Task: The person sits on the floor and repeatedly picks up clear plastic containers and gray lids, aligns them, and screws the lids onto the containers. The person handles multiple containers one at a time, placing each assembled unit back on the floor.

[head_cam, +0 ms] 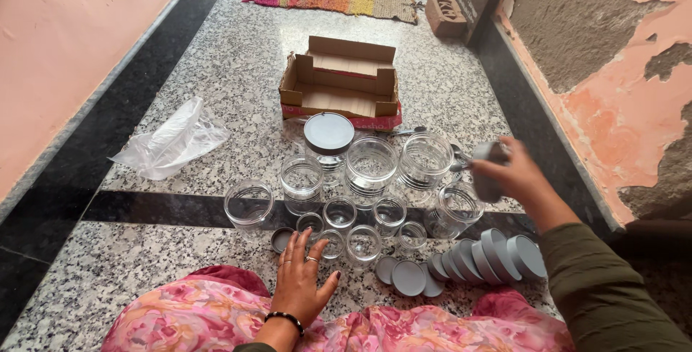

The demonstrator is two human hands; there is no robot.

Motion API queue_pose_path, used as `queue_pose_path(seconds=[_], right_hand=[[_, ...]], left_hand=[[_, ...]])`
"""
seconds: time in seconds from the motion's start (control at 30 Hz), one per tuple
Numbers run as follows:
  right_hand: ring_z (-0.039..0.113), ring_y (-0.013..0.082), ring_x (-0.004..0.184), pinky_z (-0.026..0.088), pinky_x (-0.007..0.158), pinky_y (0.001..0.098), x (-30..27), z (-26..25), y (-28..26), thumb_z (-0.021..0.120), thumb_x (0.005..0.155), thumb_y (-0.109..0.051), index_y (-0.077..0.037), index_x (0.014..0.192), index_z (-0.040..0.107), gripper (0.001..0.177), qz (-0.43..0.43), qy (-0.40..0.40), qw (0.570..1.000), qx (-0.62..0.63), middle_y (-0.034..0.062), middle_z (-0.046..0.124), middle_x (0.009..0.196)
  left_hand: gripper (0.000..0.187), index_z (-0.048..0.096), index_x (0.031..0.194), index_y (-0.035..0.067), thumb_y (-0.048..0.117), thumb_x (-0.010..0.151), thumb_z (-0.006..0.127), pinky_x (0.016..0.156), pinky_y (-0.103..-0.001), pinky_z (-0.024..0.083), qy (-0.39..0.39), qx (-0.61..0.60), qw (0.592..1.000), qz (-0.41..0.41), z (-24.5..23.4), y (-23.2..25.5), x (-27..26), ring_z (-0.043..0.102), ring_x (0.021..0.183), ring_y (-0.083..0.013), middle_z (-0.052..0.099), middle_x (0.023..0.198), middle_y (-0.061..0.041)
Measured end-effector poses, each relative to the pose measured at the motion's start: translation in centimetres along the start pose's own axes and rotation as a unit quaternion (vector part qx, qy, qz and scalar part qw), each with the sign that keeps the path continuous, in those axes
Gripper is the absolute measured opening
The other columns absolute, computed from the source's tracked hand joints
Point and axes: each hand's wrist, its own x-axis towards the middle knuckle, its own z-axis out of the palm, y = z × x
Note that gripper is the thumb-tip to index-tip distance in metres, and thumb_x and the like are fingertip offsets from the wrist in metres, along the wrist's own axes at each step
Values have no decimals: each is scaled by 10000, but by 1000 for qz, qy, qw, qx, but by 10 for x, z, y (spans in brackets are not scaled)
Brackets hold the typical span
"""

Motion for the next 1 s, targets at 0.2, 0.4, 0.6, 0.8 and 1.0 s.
queue_pose_path(seconds=[0.2, 0.4, 0.6, 0.8, 1.0], right_hand=[[622, 364, 1179, 528, 841, 514, 1, -10, 88, 772, 765, -451, -71, 1517, 406, 918, 148, 147, 973, 102, 244, 576, 1371], [608, 458, 1236, 498, 1020, 519, 13, 9, 155, 835, 755, -524, -67, 1466, 543, 895, 35, 197, 956, -213, 300, 604, 1372], [612, 457, 1207, 507, 1007, 513, 30, 13, 176, 807, 696, -632, -158, 1479, 587, 942, -29, 164, 923, -348, 313, 622, 1305], [693, 402, 1192, 545, 1016, 500, 30, 19, 179, 739, 737, -673, -208, 1464, 633, 870, 71, 42, 939, -334, 223, 731, 1298], [585, 416, 1310, 401, 1099, 657, 24, 26, 163, 751, 746, -649, -267, 1476, 587, 840, 150, -5, 918, -367, 178, 654, 1396]], left_hand=[[692, 462, 1427, 202, 399, 824, 739, 1195, -523, 206, 1, -4, 1000, 7, -1, 0, -1, 168, 1499, -388, 281, 1580, -125], [688, 464, 1431, 190, 393, 833, 738, 1187, -533, 208, 3, -6, 1000, 14, -1, 0, -2, 171, 1499, -399, 276, 1589, -131], [693, 463, 1433, 191, 397, 833, 741, 1184, -543, 209, -7, 0, 1000, 8, -3, 1, -3, 168, 1493, -411, 272, 1589, -138], [694, 470, 1429, 188, 388, 823, 744, 1183, -539, 220, -6, -1, 1000, 10, -4, 2, -2, 182, 1492, -410, 282, 1584, -138], [691, 474, 1426, 195, 385, 821, 748, 1185, -532, 215, -13, -3, 1000, 2, -4, 3, -2, 178, 1492, -408, 282, 1588, -130]])
